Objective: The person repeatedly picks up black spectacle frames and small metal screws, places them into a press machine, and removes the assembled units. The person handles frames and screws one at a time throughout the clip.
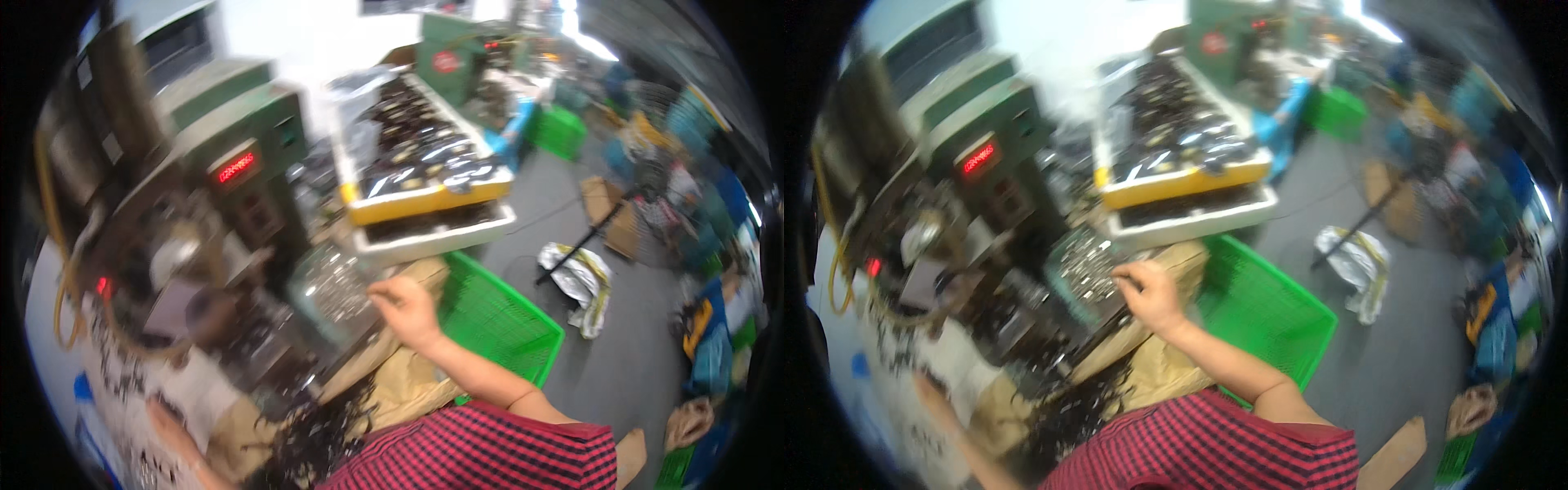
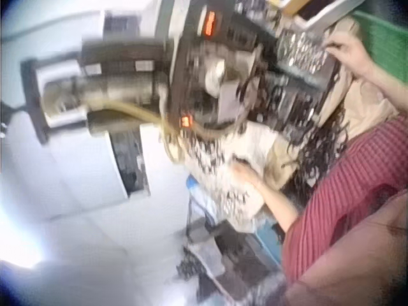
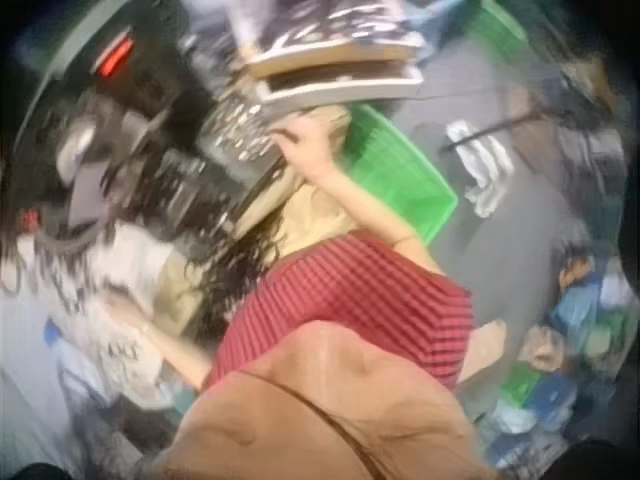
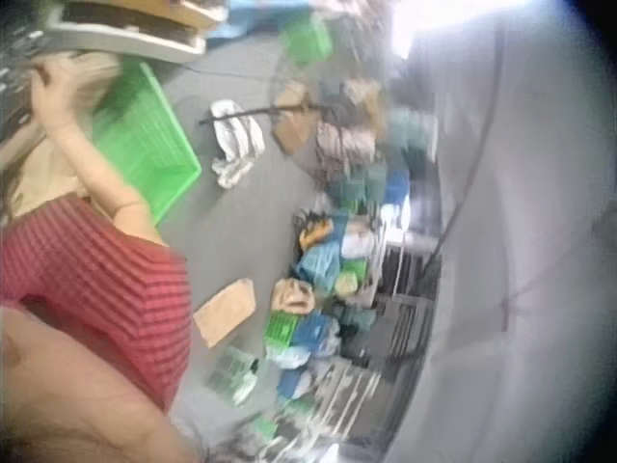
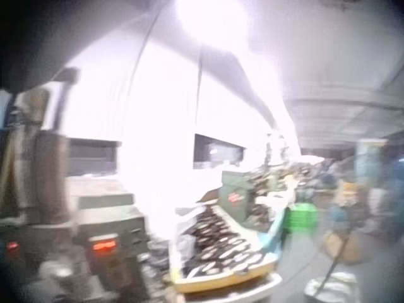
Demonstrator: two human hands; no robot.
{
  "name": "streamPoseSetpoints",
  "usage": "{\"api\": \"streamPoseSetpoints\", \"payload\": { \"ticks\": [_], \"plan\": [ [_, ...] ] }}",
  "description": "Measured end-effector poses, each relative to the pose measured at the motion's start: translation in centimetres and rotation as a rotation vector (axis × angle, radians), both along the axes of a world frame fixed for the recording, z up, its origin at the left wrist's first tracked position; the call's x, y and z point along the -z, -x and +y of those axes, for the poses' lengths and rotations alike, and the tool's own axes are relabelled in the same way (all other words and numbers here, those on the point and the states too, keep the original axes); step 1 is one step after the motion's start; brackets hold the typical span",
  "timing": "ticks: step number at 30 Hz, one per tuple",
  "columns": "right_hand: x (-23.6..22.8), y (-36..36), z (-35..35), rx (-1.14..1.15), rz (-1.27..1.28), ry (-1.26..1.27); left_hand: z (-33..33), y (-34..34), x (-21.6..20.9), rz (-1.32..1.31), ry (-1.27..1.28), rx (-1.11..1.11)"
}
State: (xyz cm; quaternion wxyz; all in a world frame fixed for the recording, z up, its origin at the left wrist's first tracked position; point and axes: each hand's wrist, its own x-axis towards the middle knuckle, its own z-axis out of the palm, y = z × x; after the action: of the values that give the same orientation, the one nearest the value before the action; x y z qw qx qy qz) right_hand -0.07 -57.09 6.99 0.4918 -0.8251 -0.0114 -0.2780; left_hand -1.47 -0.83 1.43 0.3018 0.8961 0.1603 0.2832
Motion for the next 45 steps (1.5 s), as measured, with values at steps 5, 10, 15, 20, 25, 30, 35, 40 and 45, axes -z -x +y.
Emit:
{"api": "streamPoseSetpoints", "payload": {
  "ticks": [5,10,15,20,25,30,35,40,45],
  "plan": [
    [-3.7,-3.7,7.7,-0.393,-0.103,-0.077,-10.8,-2.0,-5.6,-0.045,0.347,0.146],
    [-3.1,-4.0,12.0,-0.46,0.088,-0.51,-13.8,-0.4,-4.3,-0.184,0.74,0.236],
    [-3.3,-3.6,12.3,-0.478,0.13,-0.656,-17.5,1.1,-9.4,-0.295,0.75,0.314],
    [-6.5,-2.8,13.5,-0.594,0.311,-0.888,-22.1,0.8,-17.5,-0.733,0.438,0.764],
    [-7.4,-0.9,14.2,-0.557,0.259,-0.82,-22.9,1.1,-17.6,-0.737,0.531,0.711],
    [-6.4,-2.3,9.9,-0.516,0.066,-0.076,-26.1,2.7,-17.9,-0.337,0.448,0.66],
    [2.1,-6.6,4.6,-0.008,0.095,0.583,-27.9,-0.3,-16.7,-0.288,0.498,0.744],
    [3.7,-7.0,4.2,0.028,-0.007,0.476,-28.7,-0.9,-17.1,-0.227,0.527,0.717],
    [2.8,-9.4,6.6,-0.104,-0.101,0.578,-28.6,-1.1,-16.9,-0.223,0.433,0.681]
  ]
}}
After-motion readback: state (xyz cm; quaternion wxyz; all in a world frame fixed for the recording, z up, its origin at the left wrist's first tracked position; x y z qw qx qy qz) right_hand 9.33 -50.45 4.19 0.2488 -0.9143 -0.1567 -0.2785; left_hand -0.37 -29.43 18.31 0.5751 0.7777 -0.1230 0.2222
